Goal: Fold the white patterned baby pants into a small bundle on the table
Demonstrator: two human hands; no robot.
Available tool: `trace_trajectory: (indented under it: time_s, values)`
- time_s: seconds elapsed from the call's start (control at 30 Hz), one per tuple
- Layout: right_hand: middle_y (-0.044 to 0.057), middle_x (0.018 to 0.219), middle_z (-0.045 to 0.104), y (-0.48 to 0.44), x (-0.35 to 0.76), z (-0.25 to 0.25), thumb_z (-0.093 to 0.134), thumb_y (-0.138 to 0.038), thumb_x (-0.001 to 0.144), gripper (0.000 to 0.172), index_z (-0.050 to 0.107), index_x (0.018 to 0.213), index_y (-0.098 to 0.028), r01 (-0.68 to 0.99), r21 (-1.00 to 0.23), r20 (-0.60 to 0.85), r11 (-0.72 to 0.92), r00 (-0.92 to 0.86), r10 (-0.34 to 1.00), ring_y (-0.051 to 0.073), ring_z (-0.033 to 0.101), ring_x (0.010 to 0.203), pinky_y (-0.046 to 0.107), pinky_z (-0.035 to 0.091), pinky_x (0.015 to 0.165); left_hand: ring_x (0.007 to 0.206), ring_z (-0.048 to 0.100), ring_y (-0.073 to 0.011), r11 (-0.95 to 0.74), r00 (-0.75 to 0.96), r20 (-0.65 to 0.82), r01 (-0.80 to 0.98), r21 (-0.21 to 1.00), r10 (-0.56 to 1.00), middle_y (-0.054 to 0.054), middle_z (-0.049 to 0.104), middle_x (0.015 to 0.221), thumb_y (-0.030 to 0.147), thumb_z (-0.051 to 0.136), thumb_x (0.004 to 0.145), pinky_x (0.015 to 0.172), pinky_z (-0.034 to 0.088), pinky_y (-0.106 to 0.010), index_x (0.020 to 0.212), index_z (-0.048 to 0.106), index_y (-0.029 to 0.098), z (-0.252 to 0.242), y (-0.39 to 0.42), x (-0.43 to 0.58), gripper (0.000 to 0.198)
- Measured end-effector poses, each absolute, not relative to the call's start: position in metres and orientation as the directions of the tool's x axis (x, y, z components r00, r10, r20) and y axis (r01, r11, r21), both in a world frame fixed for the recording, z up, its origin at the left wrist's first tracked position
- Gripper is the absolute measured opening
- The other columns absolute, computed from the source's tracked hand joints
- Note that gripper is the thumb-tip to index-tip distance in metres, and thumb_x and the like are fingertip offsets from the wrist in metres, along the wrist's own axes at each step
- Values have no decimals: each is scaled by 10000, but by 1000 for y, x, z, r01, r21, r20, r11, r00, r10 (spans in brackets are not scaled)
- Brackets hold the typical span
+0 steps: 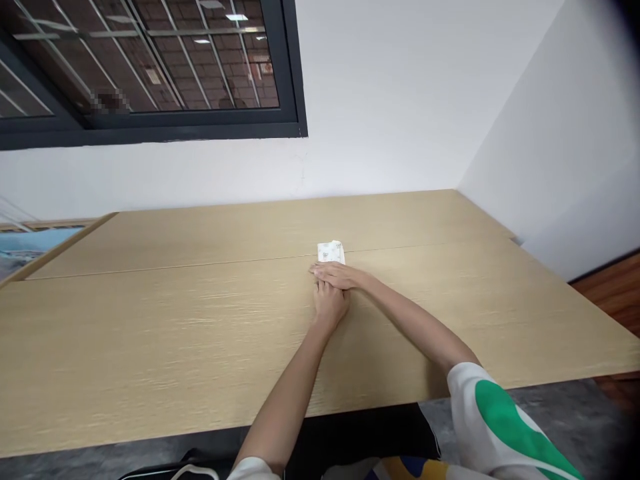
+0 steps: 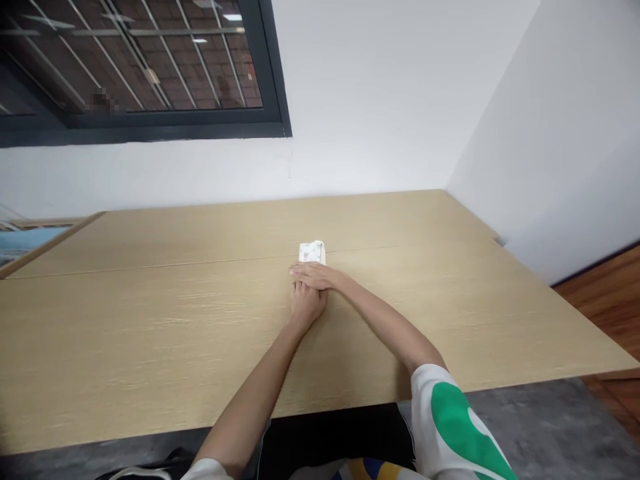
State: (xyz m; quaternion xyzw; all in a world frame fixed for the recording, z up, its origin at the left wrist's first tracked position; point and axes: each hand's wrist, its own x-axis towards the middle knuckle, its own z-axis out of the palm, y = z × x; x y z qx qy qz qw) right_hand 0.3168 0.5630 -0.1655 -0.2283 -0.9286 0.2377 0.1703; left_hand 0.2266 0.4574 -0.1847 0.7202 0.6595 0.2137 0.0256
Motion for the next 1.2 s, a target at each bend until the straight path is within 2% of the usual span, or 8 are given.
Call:
trace_trajectory:
  time_s: [0.07,0.2,0.4,0.63,0.77,0.9,1.07,1.2]
  values:
    - [21,1511,584,571,323,-172,325,-447,1105,489,652,1414,-257,407,-512,171,757,-815,554,231,384,1523,494,275,1287,1386,483,-447,-142,52,287,943,301,956,-301,564,1440,315,494,970,1094,424,-579,1471,524,24,-185,457,226,580]
    - [38,1593,482,592,337,-182,380,-415,1091,466,603,1465,-250,480,-458,207,748,-760,616,247,313,1556,521,237,1291,1383,474,-429,-160,73,319,954,255,945,-277,531,1474,371,465,1009,1064,440,-561,1415,579,78,-185,456,225,513]
    - [46,1701,277,609,348,-195,247,-520,1096,615,366,1626,-233,582,-424,256,694,-658,709,228,166,1599,504,115,1311,1353,483,-415,-165,85,315,957,238,945,-238,499,1510,380,486,1011,1054,431,-551,1484,513,140,-183,456,224,531]
    - [103,1731,166,610,346,-202,147,-602,1074,747,262,1661,-153,659,-487,251,573,-523,815,234,85,1613,479,60,1308,1325,502,-354,-144,67,298,959,244,952,-186,520,1501,397,485,1009,1085,407,-513,1496,508,203,-177,454,220,524]
    - [142,1719,215,612,351,-202,123,-648,1056,815,275,1651,-112,628,-608,288,486,-396,872,243,143,1606,447,98,1311,1354,470,-352,-16,-95,308,940,339,947,-176,498,1506,426,501,1002,1107,378,-539,1436,571,251,-173,456,215,474]
    - [157,1643,383,613,357,-204,209,-599,1065,726,349,1619,-150,580,-656,381,483,-297,875,259,311,1540,457,212,1285,1442,384,-390,102,-216,257,913,394,942,-212,451,1549,426,490,1003,1129,329,-622,1443,571,245,-172,459,214,483]
    - [184,1537,472,608,355,-203,483,-449,991,644,434,1549,-132,628,-565,431,535,-329,840,306,410,1428,475,314,1213,1441,400,-395,5,-115,210,887,462,971,-185,454,1585,416,474,1010,1156,308,-647,1451,564,221,-174,462,212,491]
    - [167,1405,550,598,352,-197,570,-381,926,528,565,1408,-164,697,-530,413,483,-285,865,330,475,1294,500,353,1134,1431,448,-363,-103,-69,247,776,622,967,-189,475,1559,389,499,1001,1191,324,-590,1432,573,185,-179,470,208,483]
